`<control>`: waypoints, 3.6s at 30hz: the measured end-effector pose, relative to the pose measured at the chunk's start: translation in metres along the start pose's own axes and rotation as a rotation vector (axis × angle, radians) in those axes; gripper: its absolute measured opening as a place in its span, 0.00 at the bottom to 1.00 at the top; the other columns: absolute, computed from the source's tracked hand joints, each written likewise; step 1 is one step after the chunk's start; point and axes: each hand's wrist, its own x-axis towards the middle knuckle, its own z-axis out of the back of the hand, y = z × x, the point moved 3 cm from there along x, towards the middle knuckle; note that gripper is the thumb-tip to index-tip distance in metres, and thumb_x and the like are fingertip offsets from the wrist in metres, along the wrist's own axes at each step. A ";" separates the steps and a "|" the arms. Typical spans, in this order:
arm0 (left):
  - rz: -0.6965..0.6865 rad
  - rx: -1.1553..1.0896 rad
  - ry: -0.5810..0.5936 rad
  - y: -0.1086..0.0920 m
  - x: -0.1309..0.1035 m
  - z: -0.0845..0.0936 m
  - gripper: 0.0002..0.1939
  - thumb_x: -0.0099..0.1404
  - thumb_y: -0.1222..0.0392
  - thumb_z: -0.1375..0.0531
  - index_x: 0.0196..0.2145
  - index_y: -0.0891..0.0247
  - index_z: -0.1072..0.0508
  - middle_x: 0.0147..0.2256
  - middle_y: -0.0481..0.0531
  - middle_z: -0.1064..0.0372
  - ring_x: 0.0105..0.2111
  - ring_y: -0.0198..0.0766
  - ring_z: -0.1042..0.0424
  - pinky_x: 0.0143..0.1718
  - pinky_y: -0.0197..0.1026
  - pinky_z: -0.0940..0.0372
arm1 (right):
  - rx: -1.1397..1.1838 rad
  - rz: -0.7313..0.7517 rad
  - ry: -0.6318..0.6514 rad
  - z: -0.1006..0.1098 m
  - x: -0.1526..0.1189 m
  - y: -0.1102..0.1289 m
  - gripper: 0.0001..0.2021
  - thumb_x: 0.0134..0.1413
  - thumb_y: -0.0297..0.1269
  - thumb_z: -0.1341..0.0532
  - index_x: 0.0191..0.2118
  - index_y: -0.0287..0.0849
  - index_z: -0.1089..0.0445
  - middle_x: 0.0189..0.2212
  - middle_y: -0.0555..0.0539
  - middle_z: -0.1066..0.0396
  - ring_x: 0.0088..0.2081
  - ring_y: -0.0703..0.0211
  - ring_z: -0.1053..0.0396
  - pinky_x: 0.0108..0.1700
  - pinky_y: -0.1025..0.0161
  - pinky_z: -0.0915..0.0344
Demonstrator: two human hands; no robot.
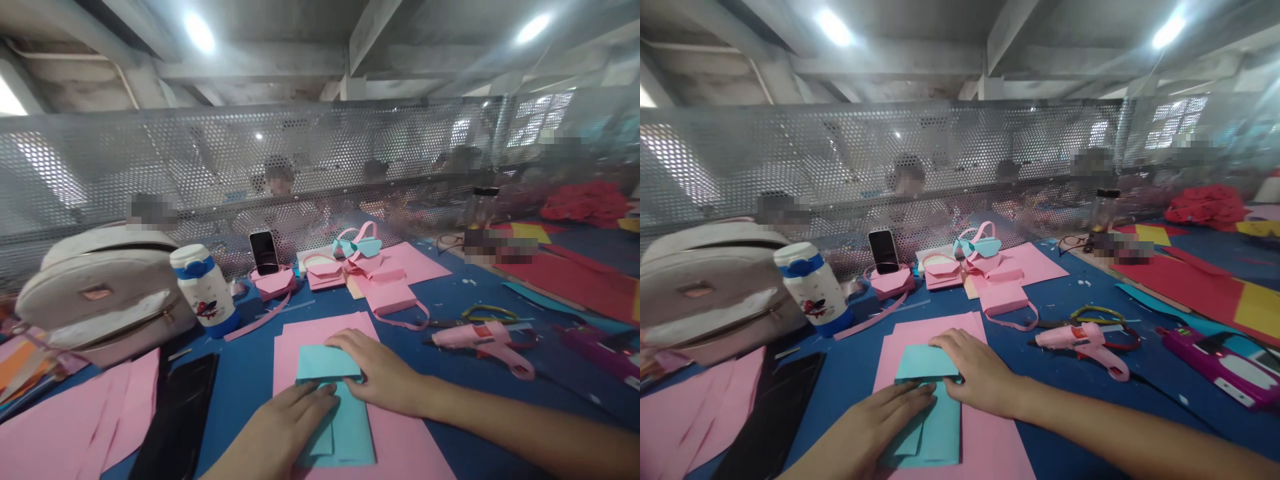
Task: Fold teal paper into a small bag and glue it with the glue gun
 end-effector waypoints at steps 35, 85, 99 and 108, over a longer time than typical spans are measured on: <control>0.087 -0.088 -0.452 0.014 -0.017 0.025 0.17 0.68 0.70 0.46 0.39 0.52 0.20 0.55 0.56 0.34 0.58 0.48 0.36 0.53 0.51 0.33 | 0.222 -0.132 -0.210 0.019 0.000 0.009 0.16 0.66 0.41 0.46 0.57 0.48 0.38 0.55 0.44 0.36 0.52 0.53 0.34 0.54 0.56 0.38; -0.006 0.117 -0.139 0.006 -0.013 -0.036 0.31 0.68 0.70 0.47 0.67 0.64 0.46 0.66 0.55 0.42 0.51 0.47 0.37 0.51 0.47 0.33 | 0.108 0.064 -0.056 -0.004 -0.003 -0.008 0.06 0.63 0.33 0.37 0.37 0.41 0.22 0.32 0.47 0.22 0.35 0.60 0.27 0.39 0.66 0.32; 0.014 0.217 -0.200 0.009 -0.018 -0.047 0.25 0.76 0.55 0.52 0.67 0.62 0.43 0.64 0.62 0.42 0.55 0.52 0.40 0.51 0.50 0.36 | 0.066 0.296 0.049 0.004 -0.002 -0.010 0.14 0.69 0.35 0.45 0.42 0.39 0.21 0.41 0.43 0.21 0.40 0.59 0.27 0.43 0.64 0.30; -0.059 0.223 -0.250 0.011 -0.015 -0.049 0.21 0.77 0.62 0.54 0.64 0.63 0.38 0.59 0.53 0.33 0.53 0.48 0.37 0.51 0.46 0.39 | 0.103 0.204 0.117 0.005 -0.001 -0.009 0.18 0.71 0.41 0.48 0.42 0.40 0.21 0.41 0.42 0.20 0.42 0.58 0.26 0.45 0.63 0.29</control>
